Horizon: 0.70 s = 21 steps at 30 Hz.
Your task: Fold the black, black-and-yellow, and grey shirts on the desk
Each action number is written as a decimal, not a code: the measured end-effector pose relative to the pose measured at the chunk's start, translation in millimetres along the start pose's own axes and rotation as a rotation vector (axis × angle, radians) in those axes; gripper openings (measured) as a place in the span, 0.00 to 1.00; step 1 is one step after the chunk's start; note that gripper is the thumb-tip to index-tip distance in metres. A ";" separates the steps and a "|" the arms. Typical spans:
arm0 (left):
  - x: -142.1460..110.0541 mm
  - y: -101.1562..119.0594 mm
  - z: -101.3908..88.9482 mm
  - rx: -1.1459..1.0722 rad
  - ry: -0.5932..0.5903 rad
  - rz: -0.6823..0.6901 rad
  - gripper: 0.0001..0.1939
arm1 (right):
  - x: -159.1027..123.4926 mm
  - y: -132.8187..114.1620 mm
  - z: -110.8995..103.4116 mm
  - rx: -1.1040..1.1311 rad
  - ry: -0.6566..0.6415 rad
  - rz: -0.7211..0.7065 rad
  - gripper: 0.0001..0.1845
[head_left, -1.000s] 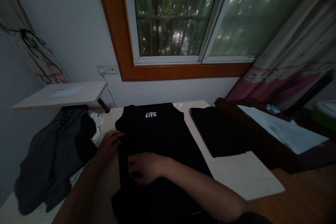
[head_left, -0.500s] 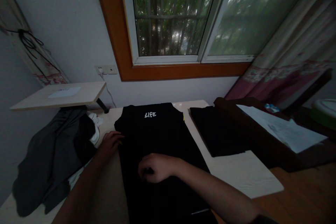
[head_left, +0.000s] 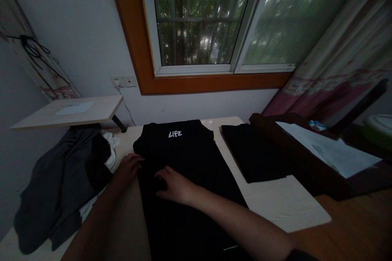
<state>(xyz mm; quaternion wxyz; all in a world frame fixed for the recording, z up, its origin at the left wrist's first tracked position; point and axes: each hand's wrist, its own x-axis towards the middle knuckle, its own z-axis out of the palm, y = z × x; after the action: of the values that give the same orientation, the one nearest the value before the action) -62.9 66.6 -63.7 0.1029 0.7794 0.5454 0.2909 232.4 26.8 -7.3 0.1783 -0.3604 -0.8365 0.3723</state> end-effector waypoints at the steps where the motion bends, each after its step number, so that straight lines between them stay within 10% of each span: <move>1: 0.1 -0.4 0.1 -0.002 0.000 -0.002 0.18 | 0.9 -1.2 1.9 -0.020 -0.003 0.024 0.33; 10: 3.7 7.4 -3.0 -0.074 0.066 -0.043 0.15 | -2.0 -8.7 0.1 -0.096 -0.170 0.080 0.39; 21: 82.3 -29.0 -5.8 0.004 0.206 -0.446 0.26 | -11.0 4.2 -3.6 0.062 -0.216 -0.195 0.12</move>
<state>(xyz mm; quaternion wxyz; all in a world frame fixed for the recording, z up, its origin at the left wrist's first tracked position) -69.7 151.7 -44.7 0.1070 0.6059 0.7122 0.3379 243.9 22.4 -8.4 0.1339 -0.2294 -0.8700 0.4155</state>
